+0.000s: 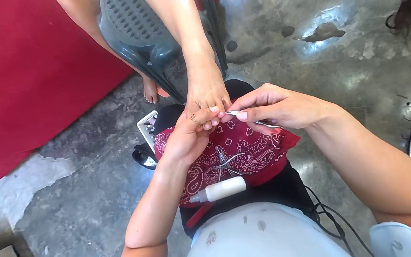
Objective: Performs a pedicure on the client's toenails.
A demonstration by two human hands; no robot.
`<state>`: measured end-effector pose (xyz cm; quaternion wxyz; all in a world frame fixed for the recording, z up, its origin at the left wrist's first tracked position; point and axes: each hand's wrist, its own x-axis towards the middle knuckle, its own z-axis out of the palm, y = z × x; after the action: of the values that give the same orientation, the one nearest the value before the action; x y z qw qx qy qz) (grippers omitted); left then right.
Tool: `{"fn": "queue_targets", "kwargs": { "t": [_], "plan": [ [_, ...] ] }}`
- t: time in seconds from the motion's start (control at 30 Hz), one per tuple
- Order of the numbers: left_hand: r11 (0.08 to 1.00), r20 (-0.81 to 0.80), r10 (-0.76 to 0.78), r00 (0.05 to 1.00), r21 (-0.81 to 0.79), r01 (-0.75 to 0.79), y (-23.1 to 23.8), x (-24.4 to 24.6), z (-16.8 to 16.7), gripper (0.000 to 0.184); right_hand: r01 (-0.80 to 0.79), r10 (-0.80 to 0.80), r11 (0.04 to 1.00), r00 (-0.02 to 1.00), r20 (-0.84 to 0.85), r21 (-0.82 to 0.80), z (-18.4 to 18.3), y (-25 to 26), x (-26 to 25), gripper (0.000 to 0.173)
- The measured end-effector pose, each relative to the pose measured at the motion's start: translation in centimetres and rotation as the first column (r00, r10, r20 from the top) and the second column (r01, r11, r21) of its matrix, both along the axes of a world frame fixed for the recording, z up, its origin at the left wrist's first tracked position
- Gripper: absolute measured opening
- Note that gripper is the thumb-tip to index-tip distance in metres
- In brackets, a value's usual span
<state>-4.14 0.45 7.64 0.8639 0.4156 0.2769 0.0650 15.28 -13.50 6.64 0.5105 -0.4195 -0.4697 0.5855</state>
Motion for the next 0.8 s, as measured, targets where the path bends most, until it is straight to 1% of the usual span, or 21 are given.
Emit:
{"fn": "queue_targets", "kwargs": {
  "t": [0.13, 0.23, 0.33, 0.47, 0.6, 0.73, 0.77, 0.8],
  "plan": [
    [1.0, -0.004, 0.008, 1.0, -0.001, -0.008, 0.0, 0.1, 0.0, 0.007, -0.022, 0.023, 1.0, 0.998, -0.057, 0.013, -0.5, 0.2, 0.2, 0.029],
    [1.0, 0.009, 0.004, 1.0, -0.006, -0.004, 0.0, 0.0, -0.1, 0.008, -0.042, 0.043, 0.999, 0.997, -0.069, 0.028, -0.7, 0.5, 0.4, 0.028],
    [1.0, 0.018, -0.005, 1.0, -0.001, 0.005, 0.1, -0.1, -0.2, 0.01, -0.058, 0.06, 0.998, 0.997, -0.054, 0.036, -0.7, 0.9, 0.5, 0.027],
    [1.0, 0.007, -0.006, 1.0, 0.011, 0.006, 0.1, -0.2, -0.3, 0.008, -0.073, 0.073, 0.997, 0.997, 0.006, 0.028, -0.4, 1.1, 0.7, 0.027],
    [1.0, 0.003, 0.003, 1.0, 0.001, -0.003, 0.1, -0.2, -0.2, 0.009, -0.084, 0.084, 0.996, 0.996, 0.0, 0.009, -0.4, 0.9, 0.8, 0.029],
    [1.0, 0.01, -0.011, 1.0, 0.006, 0.011, 0.1, -0.1, -0.2, 0.009, -0.08, 0.075, 0.992, 0.995, 0.058, 0.101, -0.7, 1.2, 0.9, 0.026],
    [1.0, 0.014, -0.009, 1.0, 0.001, 0.009, 0.1, -0.1, -0.2, 0.008, -0.071, 0.067, 0.99, 0.997, 0.038, 0.126, -0.6, 1.4, 0.9, 0.026],
    [1.0, 0.021, -0.012, 1.0, -0.002, 0.012, 0.1, 0.0, -0.2, 0.009, -0.061, 0.066, 0.985, 0.997, -0.025, 0.161, -0.5, 1.6, 0.8, 0.026]
  ]
}}
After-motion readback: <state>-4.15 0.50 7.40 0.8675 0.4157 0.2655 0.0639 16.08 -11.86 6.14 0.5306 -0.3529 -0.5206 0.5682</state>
